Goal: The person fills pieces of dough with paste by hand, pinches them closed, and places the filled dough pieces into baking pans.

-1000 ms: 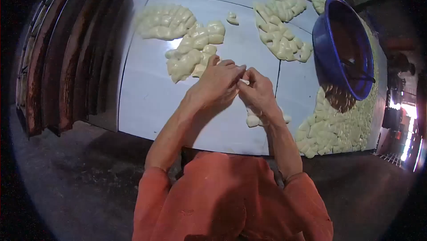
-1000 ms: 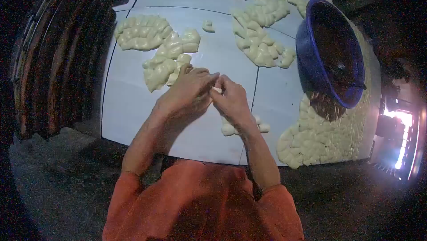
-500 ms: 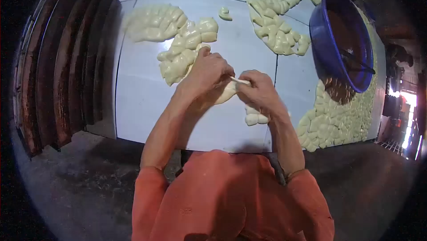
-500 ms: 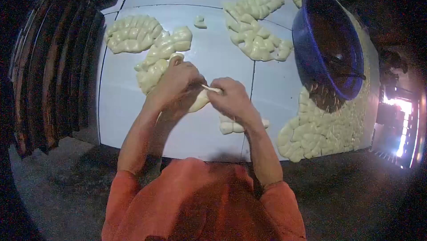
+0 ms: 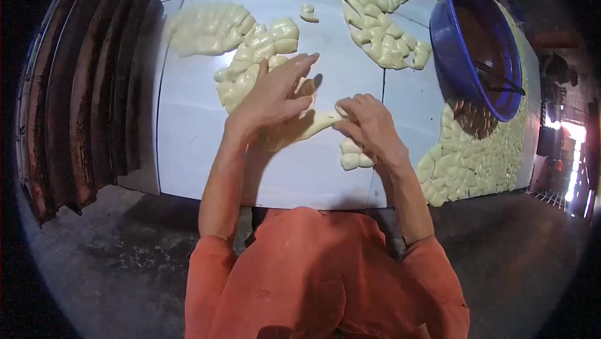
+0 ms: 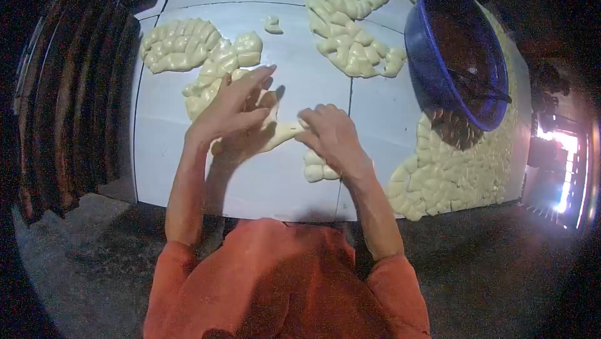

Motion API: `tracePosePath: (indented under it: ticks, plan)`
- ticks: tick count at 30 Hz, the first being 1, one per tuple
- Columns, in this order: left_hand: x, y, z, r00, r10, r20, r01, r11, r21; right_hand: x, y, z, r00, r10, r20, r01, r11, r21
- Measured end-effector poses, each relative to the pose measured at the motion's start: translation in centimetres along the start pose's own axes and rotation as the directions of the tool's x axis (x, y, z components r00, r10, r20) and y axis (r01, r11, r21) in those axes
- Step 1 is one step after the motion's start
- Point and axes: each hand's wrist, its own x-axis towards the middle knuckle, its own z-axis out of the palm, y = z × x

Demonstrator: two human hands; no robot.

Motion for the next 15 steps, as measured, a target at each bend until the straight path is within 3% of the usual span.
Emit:
tracePosePath:
  ticks: [1,3,4,5,6,7,8,10,11,12,14,15]
  plan:
    - [-0.3,0.0,0.1,0.999,0.023,-0.030,-0.022,0.999,0.047,0.2,0.6,0.8,1.000,-0.004,-0.001,0.004,1.000,0.004]
    - [-1.2,0.9,0.4,0.996,0.061,-0.069,-0.053,0.993,0.110,0.8,1.0,1.6,0.938,-0.256,-0.235,0.250,0.967,-0.055]
    - [-1.6,1.4,0.7,0.989,0.105,-0.104,-0.087,0.982,0.170,0.6,0.5,1.4,0.936,-0.263,-0.233,0.258,0.965,-0.054]
    - [-1.8,1.4,1.4,0.991,0.115,-0.070,-0.103,0.982,0.157,0.1,-0.1,0.9,0.991,0.119,-0.060,-0.090,0.928,0.361]
    - [-2.1,1.9,2.3,0.990,0.129,-0.054,-0.116,0.971,0.208,-0.1,-0.7,0.5,0.884,0.395,0.250,-0.459,0.631,0.626]
    - [-2.3,2.2,3.4,0.987,0.145,-0.068,-0.128,0.968,0.215,0.0,-0.3,1.3,0.931,0.340,0.134,-0.324,0.602,0.730]
    - [-2.5,2.2,4.2,0.983,0.165,-0.078,-0.144,0.964,0.222,-0.1,-0.1,1.5,0.932,0.337,0.135,-0.324,0.604,0.728]
    - [-2.6,1.9,5.3,0.982,0.171,-0.082,-0.147,0.961,0.235,0.0,-1.2,0.6,0.899,0.395,0.188,-0.362,0.432,0.826]
    - [-2.6,1.9,5.7,0.981,0.176,-0.083,-0.150,0.957,0.249,0.1,-1.6,0.3,0.899,0.348,0.265,-0.385,0.342,0.857]
    - [-2.7,2.1,5.6,0.981,0.178,-0.084,-0.153,0.957,0.245,0.1,-2.5,0.3,0.873,0.391,0.293,-0.432,0.338,0.836]
    - [-2.9,2.4,5.1,0.994,0.076,-0.083,-0.053,0.968,0.246,-0.3,-0.3,1.6,0.919,0.310,0.243,-0.386,0.585,0.713]
    - [-3.0,2.2,5.3,0.990,0.087,-0.115,-0.056,0.967,0.249,-0.1,-0.3,1.5,0.920,0.309,0.242,-0.384,0.585,0.714]
